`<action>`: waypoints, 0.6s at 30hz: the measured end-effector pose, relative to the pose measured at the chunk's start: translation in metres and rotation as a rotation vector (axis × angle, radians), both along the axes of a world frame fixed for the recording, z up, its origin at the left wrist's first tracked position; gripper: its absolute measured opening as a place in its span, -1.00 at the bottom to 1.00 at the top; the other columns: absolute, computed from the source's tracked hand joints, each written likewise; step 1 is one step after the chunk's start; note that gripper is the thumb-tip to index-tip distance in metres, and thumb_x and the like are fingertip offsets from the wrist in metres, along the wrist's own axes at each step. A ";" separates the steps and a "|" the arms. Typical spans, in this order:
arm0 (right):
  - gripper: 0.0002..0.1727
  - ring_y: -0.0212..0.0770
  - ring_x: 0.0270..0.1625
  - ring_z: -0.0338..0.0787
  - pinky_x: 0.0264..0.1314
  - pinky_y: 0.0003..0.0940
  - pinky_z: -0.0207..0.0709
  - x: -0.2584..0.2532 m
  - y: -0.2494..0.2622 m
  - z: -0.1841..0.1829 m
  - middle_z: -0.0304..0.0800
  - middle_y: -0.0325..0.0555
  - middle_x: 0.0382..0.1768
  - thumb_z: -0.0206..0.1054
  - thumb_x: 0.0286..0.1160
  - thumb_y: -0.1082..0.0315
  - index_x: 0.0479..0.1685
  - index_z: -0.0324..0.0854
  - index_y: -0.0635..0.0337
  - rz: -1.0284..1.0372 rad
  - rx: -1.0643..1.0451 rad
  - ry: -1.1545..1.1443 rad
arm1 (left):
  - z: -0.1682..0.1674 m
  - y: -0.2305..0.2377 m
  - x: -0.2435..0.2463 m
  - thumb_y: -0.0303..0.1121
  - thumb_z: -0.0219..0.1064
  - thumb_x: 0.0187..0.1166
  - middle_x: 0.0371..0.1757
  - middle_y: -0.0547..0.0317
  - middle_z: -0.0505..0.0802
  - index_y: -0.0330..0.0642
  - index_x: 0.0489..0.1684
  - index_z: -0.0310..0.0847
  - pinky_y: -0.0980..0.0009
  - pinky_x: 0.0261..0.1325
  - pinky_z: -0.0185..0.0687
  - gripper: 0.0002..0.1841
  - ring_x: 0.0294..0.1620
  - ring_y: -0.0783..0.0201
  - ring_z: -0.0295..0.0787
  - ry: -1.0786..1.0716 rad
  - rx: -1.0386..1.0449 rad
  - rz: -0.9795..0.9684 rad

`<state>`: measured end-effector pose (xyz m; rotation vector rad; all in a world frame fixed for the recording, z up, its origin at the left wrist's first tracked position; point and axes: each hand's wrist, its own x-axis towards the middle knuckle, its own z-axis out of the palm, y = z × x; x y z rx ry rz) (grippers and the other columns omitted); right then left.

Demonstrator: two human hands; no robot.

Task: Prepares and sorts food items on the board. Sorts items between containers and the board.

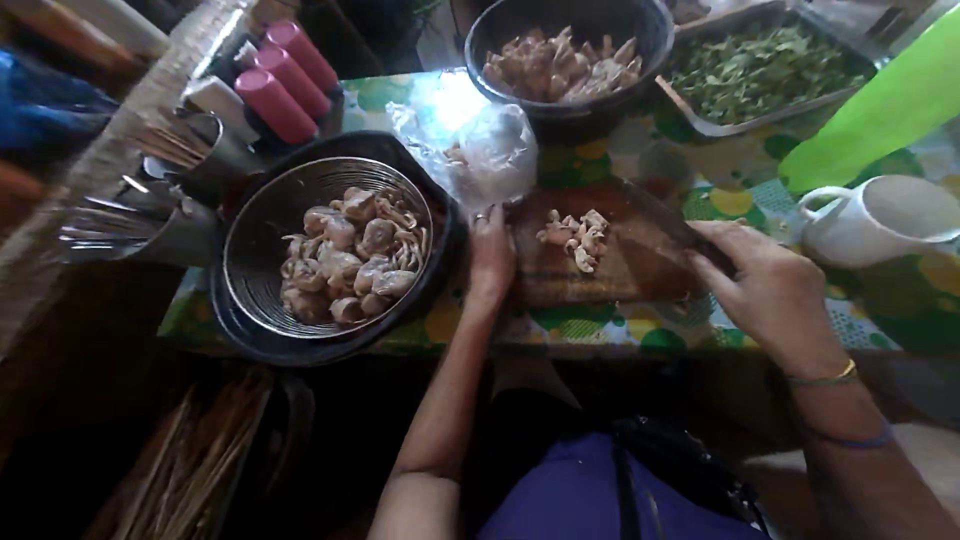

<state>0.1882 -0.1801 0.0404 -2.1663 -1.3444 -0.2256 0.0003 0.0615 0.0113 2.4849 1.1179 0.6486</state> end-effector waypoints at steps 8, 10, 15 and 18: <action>-0.64 0.49 -0.21 0.79 -0.28 0.40 0.55 -0.013 0.004 -0.005 0.78 0.43 -0.07 0.36 0.61 0.36 0.35 0.74 0.14 -0.046 -0.103 -0.060 | -0.006 -0.010 0.011 -0.43 0.26 0.73 0.24 -0.46 0.74 -0.42 0.25 0.67 -0.23 0.43 0.54 -0.71 0.40 -0.43 0.62 0.094 0.060 -0.045; -0.64 0.45 -0.30 0.79 -0.37 0.35 0.56 -0.018 0.004 -0.008 0.78 0.40 -0.13 0.39 0.56 0.36 0.32 0.76 0.12 -0.015 -0.113 -0.109 | -0.007 -0.024 0.013 -0.44 0.28 0.71 0.21 -0.35 0.78 -0.32 0.26 0.73 -0.17 0.36 0.62 -0.73 0.33 -0.32 0.68 0.028 -0.003 -0.171; -0.60 0.04 -0.26 0.84 -0.18 0.07 0.71 -0.020 -0.005 -0.006 0.84 0.14 -0.10 0.24 0.74 0.24 0.40 0.63 0.26 -0.059 -0.025 0.342 | -0.008 -0.030 0.018 -0.28 0.29 0.74 0.58 -0.25 0.60 -0.21 0.55 0.57 -0.11 0.52 0.53 -0.56 0.53 -0.19 0.59 -0.183 -0.171 -0.250; -0.67 -0.40 -0.64 0.64 -0.58 -0.51 0.66 -0.016 -0.003 -0.007 0.61 -0.18 -0.42 0.04 0.87 0.23 0.38 0.40 0.23 -0.165 0.128 1.004 | -0.012 -0.017 0.041 -0.02 0.14 0.81 0.83 -0.13 0.32 -0.07 0.82 0.27 -0.10 0.72 0.28 -0.38 0.78 -0.10 0.30 -0.160 -0.321 -0.223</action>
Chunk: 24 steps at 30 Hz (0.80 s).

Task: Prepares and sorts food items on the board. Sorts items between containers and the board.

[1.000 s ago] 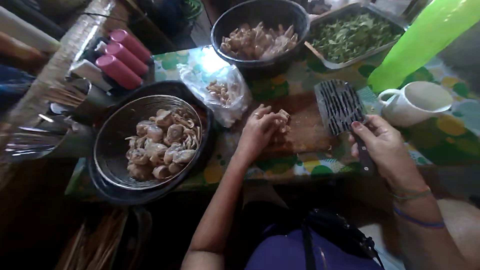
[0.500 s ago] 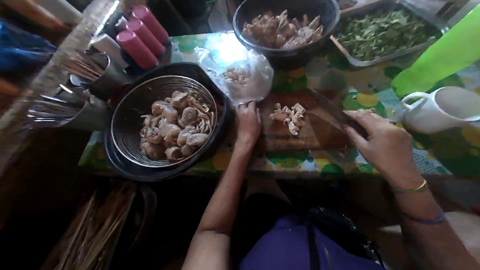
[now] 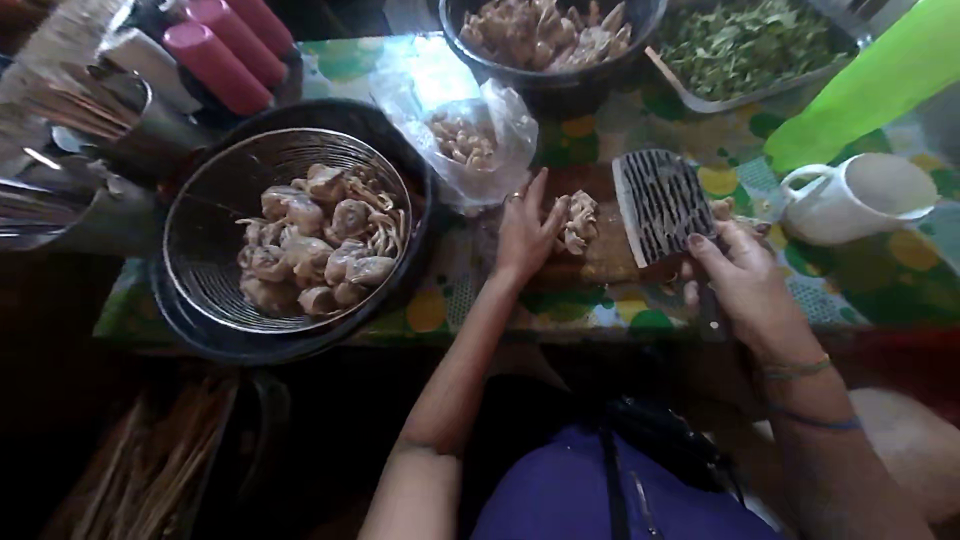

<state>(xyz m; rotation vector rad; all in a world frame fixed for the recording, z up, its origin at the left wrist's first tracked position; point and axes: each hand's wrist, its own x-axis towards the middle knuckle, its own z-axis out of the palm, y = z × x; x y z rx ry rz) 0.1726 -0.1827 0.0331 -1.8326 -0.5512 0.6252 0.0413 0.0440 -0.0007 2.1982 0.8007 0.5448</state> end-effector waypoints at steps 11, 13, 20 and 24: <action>-0.74 -0.41 -0.72 0.57 -0.68 -0.53 0.61 -0.065 0.031 -0.013 0.57 -0.21 -0.48 0.01 0.88 0.28 0.26 0.40 0.27 -0.008 0.188 0.270 | -0.013 -0.066 0.043 -0.26 0.44 0.62 0.67 -0.25 0.51 -0.30 0.46 0.63 -0.04 0.53 0.53 -0.52 0.61 -0.16 0.50 -0.291 -0.044 0.003; -0.76 -0.42 -0.71 0.57 -0.69 -0.54 0.61 -0.072 0.033 0.005 0.58 -0.24 -0.47 0.02 0.86 0.29 0.23 0.42 0.25 0.027 0.241 0.208 | 0.003 -0.067 0.040 -0.31 0.37 0.68 0.64 -0.24 0.53 -0.29 0.43 0.66 0.02 0.52 0.55 -0.59 0.59 -0.13 0.52 -0.393 -0.011 0.027; -0.73 -0.48 -0.70 0.60 -0.71 -0.53 0.63 -0.083 0.074 0.104 0.61 -0.37 -0.48 0.10 0.82 0.14 0.26 0.43 0.07 0.235 0.410 -0.281 | 0.140 -0.015 0.012 -0.40 0.33 0.64 0.46 -0.34 0.67 -0.34 0.33 0.74 0.24 0.60 0.44 -0.65 0.56 -0.05 0.55 -0.773 0.336 0.126; -0.62 -0.19 -0.75 0.62 -0.75 -0.25 0.63 -0.073 0.136 0.133 0.64 -0.06 -0.45 0.04 0.86 0.04 0.34 0.42 0.12 0.297 0.253 -0.403 | 0.152 0.059 0.023 -0.40 0.19 0.74 0.32 -0.16 0.74 -0.32 0.29 0.73 0.33 0.44 0.57 -0.68 0.38 0.16 0.67 -0.925 0.128 0.259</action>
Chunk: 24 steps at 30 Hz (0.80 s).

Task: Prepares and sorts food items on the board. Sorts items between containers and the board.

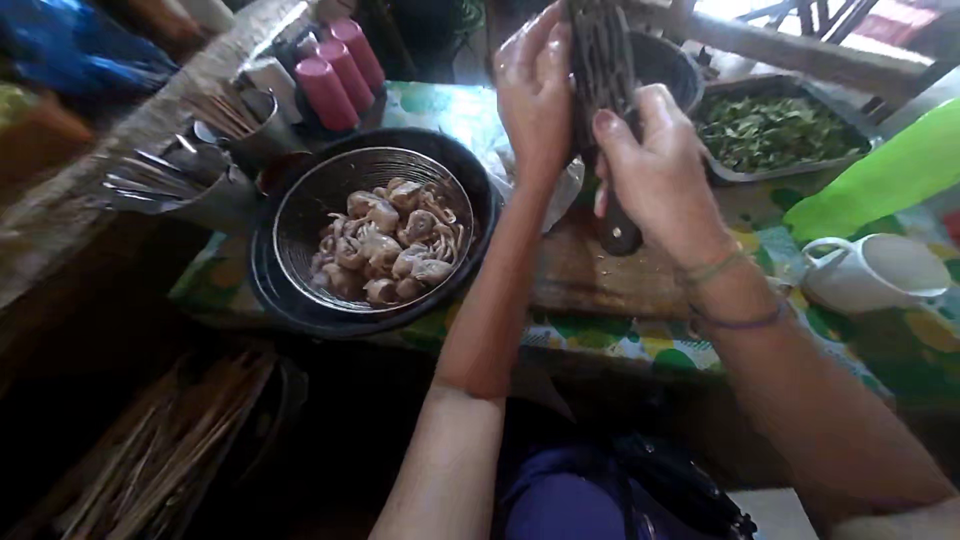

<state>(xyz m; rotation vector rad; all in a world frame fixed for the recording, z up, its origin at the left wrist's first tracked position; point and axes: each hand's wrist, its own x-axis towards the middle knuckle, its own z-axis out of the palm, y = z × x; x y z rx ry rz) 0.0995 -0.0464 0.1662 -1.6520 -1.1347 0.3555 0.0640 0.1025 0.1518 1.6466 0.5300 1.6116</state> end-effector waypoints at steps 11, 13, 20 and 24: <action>-0.51 -0.05 -0.72 0.61 -0.71 -0.09 0.57 0.035 -0.006 -0.034 0.70 0.07 -0.42 0.06 0.83 -0.05 0.50 0.47 0.04 -0.047 -0.171 -0.204 | 0.008 0.048 -0.043 -0.33 0.24 0.70 0.56 -0.16 0.64 -0.15 0.57 0.55 -0.10 0.62 0.39 -0.55 0.66 -0.12 0.45 0.814 -0.154 0.207; -0.58 -0.20 -0.75 0.59 -0.73 -0.26 0.60 0.044 -0.025 -0.046 0.65 -0.08 -0.47 0.09 0.83 -0.03 0.41 0.49 0.01 -0.035 -0.110 -0.008 | 0.011 0.064 -0.036 -0.18 0.37 0.60 0.67 -0.25 0.50 -0.15 0.68 0.42 -0.36 0.57 0.27 -0.38 0.78 -0.29 0.21 1.060 -0.145 0.291; -0.73 -0.43 -0.71 0.60 -0.66 -0.56 0.60 0.055 -0.075 -0.070 0.64 -0.24 -0.48 0.04 0.87 0.27 0.31 0.47 0.20 -0.198 0.017 0.477 | -0.012 0.108 -0.030 -0.21 0.27 0.65 0.30 -0.37 0.77 -0.36 0.16 0.73 -0.47 0.37 0.37 -0.62 0.45 -0.33 0.63 1.473 -0.126 0.242; -0.74 -0.39 -0.70 0.61 -0.67 -0.49 0.64 0.061 -0.070 -0.046 0.63 -0.26 -0.42 0.11 0.84 0.20 0.28 0.46 0.13 -0.160 0.142 0.383 | 0.018 0.087 -0.048 -0.11 0.05 0.83 0.01 0.01 0.87 -0.28 0.14 0.73 0.13 0.04 0.65 -0.56 -0.10 0.22 0.80 0.970 -0.341 0.039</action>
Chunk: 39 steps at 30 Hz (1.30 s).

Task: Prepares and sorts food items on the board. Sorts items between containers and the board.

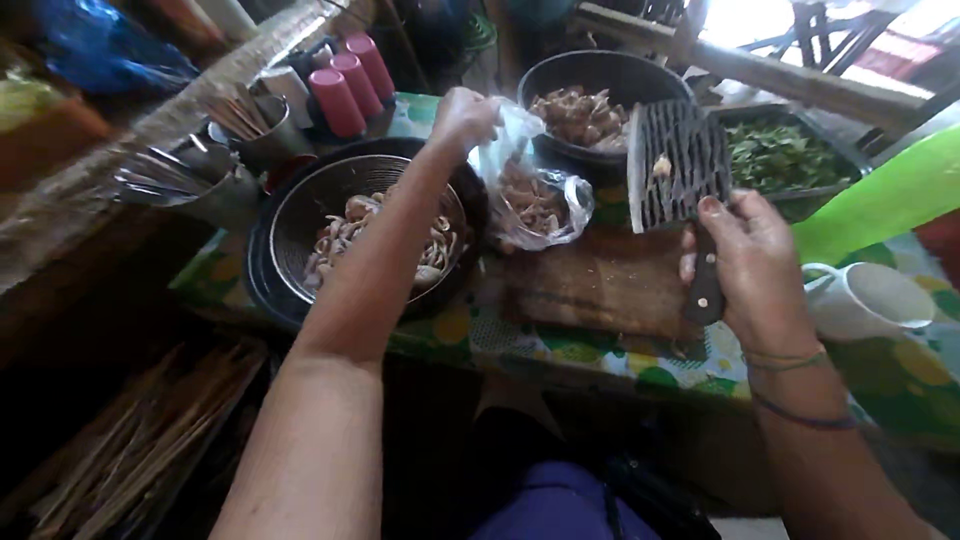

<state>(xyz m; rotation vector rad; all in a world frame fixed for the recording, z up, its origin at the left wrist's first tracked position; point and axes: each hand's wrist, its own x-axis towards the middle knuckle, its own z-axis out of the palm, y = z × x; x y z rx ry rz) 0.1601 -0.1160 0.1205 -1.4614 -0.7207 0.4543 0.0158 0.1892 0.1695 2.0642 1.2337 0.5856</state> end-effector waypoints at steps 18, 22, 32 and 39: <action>-0.57 -0.14 -0.62 0.66 -0.53 -0.10 0.68 -0.002 0.033 -0.034 0.68 0.00 -0.36 0.16 0.80 0.06 0.38 0.49 0.18 -0.015 -0.276 -0.406 | -0.012 -0.031 -0.011 -0.19 0.20 0.79 -0.05 -0.12 0.81 -0.36 0.03 0.71 0.01 0.22 0.54 -0.65 0.01 0.07 0.73 0.006 0.270 -0.314; -0.62 -0.26 -0.69 0.60 -0.63 -0.32 0.65 -0.006 0.027 -0.034 0.61 -0.12 -0.46 0.15 0.82 0.08 0.39 0.45 0.11 0.026 -0.202 -0.174 | -0.009 -0.051 0.002 -0.31 0.23 0.73 0.13 -0.22 0.80 -0.23 0.44 0.53 -0.18 0.29 0.60 -0.63 0.21 -0.18 0.76 0.111 0.447 -0.302; -0.66 -0.34 -0.71 0.58 -0.67 -0.44 0.62 -0.016 0.026 -0.036 0.62 -0.16 -0.46 0.11 0.84 0.12 0.33 0.47 0.13 0.131 -0.176 0.034 | -0.051 -0.111 -0.017 -0.57 0.21 0.63 0.95 0.11 0.10 -0.01 0.70 0.48 -0.49 0.75 -0.72 -0.42 0.97 -0.16 -0.45 0.811 0.720 -0.584; -0.70 -0.44 -0.71 0.59 -0.67 -0.54 0.61 0.009 -0.035 -0.050 0.60 -0.26 -0.45 0.10 0.83 0.25 0.33 0.43 0.21 -0.104 -0.124 -0.033 | -0.054 -0.104 -0.001 0.33 0.59 0.21 0.91 -0.16 0.13 0.12 0.85 0.24 -0.59 0.70 -0.65 0.09 0.94 -0.35 -0.42 0.607 0.668 -0.676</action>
